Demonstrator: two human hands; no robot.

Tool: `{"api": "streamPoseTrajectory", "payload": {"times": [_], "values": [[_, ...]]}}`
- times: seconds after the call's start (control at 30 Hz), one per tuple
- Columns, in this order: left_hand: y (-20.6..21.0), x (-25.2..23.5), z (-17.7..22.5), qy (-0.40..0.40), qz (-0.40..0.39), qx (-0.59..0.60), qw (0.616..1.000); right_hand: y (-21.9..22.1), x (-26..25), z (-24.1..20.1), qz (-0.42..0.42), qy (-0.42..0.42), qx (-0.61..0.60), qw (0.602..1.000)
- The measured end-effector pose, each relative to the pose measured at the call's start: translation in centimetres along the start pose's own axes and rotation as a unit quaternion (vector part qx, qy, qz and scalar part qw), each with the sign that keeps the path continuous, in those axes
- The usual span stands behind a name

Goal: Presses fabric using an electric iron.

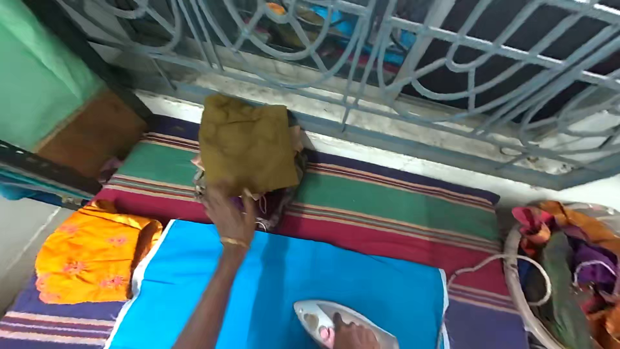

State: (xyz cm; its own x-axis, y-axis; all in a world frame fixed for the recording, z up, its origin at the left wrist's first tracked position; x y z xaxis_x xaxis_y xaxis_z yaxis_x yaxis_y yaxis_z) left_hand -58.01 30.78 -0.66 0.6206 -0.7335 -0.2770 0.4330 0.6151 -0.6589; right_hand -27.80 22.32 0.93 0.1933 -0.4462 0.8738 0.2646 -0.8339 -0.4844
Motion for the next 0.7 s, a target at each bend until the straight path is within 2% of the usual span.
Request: {"api": "streamPoseTrajectory", "payload": {"times": [0.1, 0.2, 0.27, 0.33, 0.4, 0.43, 0.53, 0.6, 0.7], "values": [[5.2, 11.5, 0.9, 0.122, -0.161, -0.036, 0.979, -3.4, -1.7, 1.7, 0.037, 0.037, -0.029, 0.998], [8.6, 16.2, 1.2, 0.2, -0.182, -0.014, 0.963, -6.7, -3.7, 7.1, 0.105, 0.09, -0.067, 0.988], [9.8, 16.0, 2.0, 0.213, -0.177, -0.014, 0.961, -6.6, -4.2, 10.9, 0.122, 0.117, -0.094, 0.981], [10.6, 14.6, 3.8, 0.173, -0.247, -0.058, 0.952, -4.2, -3.2, 13.8, 0.106, 0.128, -0.095, 0.981], [11.2, 12.4, 6.5, 0.08, -0.408, -0.151, 0.897, -0.6, -0.9, 15.3, 0.069, 0.129, -0.082, 0.986], [11.7, 11.6, 7.4, 0.056, -0.463, -0.178, 0.867, 1.2, 0.6, 15.7, 0.048, 0.128, -0.078, 0.987], [12.8, 10.3, 9.1, 0.058, -0.564, -0.19, 0.802, 5.7, 3.4, 18.5, 0.058, 0.144, -0.097, 0.983], [13.5, 10.2, 10.2, 0.058, -0.623, -0.164, 0.762, 6.5, 2.8, 22.2, 0.084, 0.189, -0.148, 0.967], [15.2, 11.0, 12.9, 0.049, -0.663, -0.169, 0.727, 6.3, 1.6, 26.4, 0.122, 0.241, -0.215, 0.939]]}}
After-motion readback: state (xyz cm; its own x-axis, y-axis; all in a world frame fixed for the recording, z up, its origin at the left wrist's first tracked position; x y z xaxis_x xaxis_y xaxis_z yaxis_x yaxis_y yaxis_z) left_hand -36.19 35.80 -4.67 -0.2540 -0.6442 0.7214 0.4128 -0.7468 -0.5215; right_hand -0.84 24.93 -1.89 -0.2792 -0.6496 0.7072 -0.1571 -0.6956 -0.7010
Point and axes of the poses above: each hand's wrist, its own x-axis away from the middle knuckle, its own y-axis out of the palm, z = x × y, the point moved 2 cm from there along -x, towards the middle knuckle, and after that the axes turned 7 degrees about x, right-handed, at the moved point
